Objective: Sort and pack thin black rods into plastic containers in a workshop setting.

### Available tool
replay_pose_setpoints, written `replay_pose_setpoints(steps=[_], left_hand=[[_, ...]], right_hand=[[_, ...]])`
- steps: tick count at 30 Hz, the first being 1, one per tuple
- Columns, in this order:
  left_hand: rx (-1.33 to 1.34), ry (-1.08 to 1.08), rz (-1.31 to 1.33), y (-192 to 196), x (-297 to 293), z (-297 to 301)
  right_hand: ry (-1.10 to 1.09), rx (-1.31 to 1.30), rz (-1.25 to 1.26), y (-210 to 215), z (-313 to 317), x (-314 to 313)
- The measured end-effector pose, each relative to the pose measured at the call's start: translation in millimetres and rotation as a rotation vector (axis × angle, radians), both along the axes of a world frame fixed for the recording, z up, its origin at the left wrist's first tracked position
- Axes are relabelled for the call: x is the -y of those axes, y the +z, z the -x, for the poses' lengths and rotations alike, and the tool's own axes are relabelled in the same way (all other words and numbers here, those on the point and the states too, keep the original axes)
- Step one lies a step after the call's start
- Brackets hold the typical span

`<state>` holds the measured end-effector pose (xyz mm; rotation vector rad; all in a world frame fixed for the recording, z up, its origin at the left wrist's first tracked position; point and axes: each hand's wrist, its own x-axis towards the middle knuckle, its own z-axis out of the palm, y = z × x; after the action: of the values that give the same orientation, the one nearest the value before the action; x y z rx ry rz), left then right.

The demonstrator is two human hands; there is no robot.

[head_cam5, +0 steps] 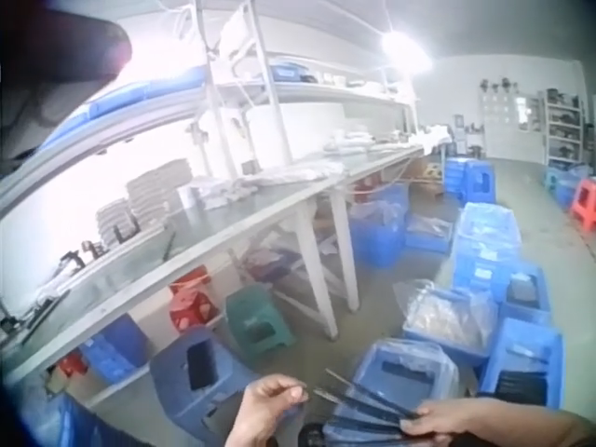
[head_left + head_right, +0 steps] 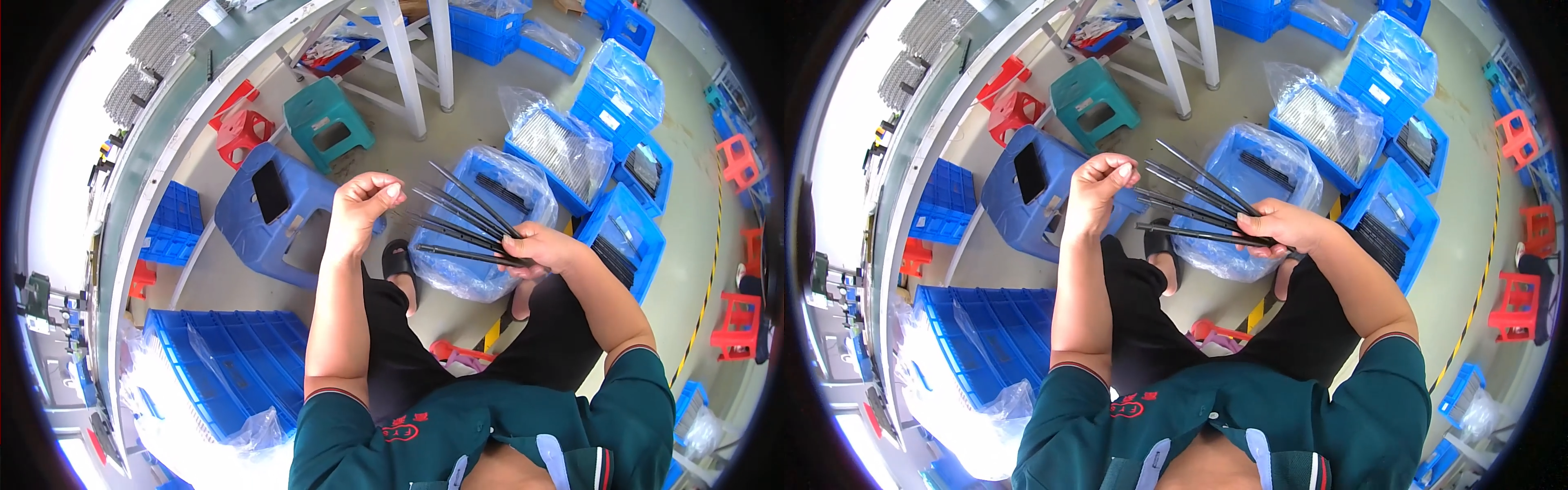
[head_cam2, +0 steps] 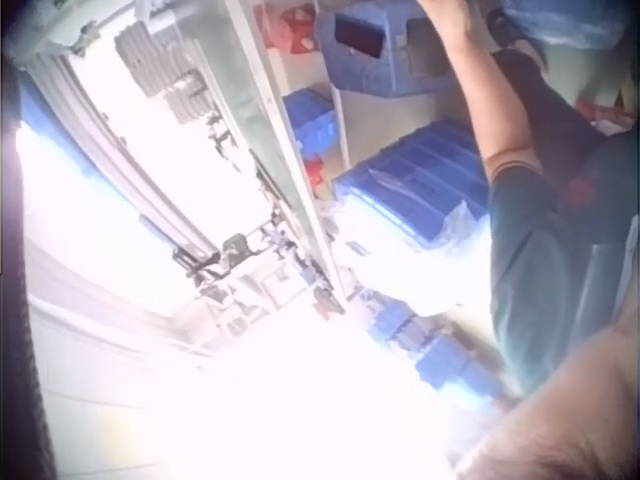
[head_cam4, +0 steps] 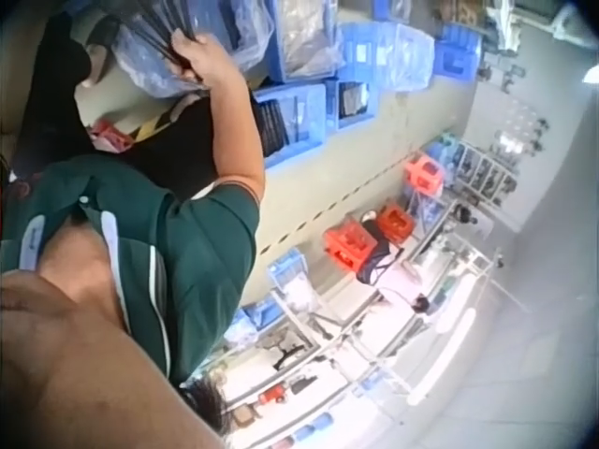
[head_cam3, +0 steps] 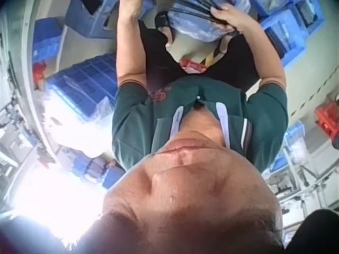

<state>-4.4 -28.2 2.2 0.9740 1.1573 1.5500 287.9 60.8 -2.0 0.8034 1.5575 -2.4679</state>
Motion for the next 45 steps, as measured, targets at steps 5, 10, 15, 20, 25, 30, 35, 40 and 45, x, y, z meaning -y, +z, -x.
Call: replay_pose_setpoints(steps=[5,10,15,20,25,30,35,40,45], left_hand=[[0.073,-0.083,0.028,-4,1,0],[0.105,-0.144,0.021,-6,3,1],[0.1,-0.226,0.08,-7,1,-6],[-0.077,-0.14,0.067,1,4,1],[-0.048,-0.021,-0.09,2,8,7],[-0.023,-0.105,-0.033,4,8,-4],[-0.03,-0.146,0.017,1,6,-6],[-0.195,-0.192,0.123,3,8,-10],[-0.217,-0.087,0.072,3,10,6]], right_hand=[[0.041,-0.024,-0.019,-6,1,2],[0.088,-0.012,-0.017,-2,2,1],[0.103,0.02,-0.036,0,2,2],[0.116,0.026,0.004,0,4,2],[0.1,0.047,-0.005,0,4,2],[0.099,0.086,-0.063,-6,6,1],[0.085,0.111,-0.114,-5,7,1],[0.08,0.174,-0.187,-5,10,2],[0.049,0.211,-0.203,-10,10,4]])
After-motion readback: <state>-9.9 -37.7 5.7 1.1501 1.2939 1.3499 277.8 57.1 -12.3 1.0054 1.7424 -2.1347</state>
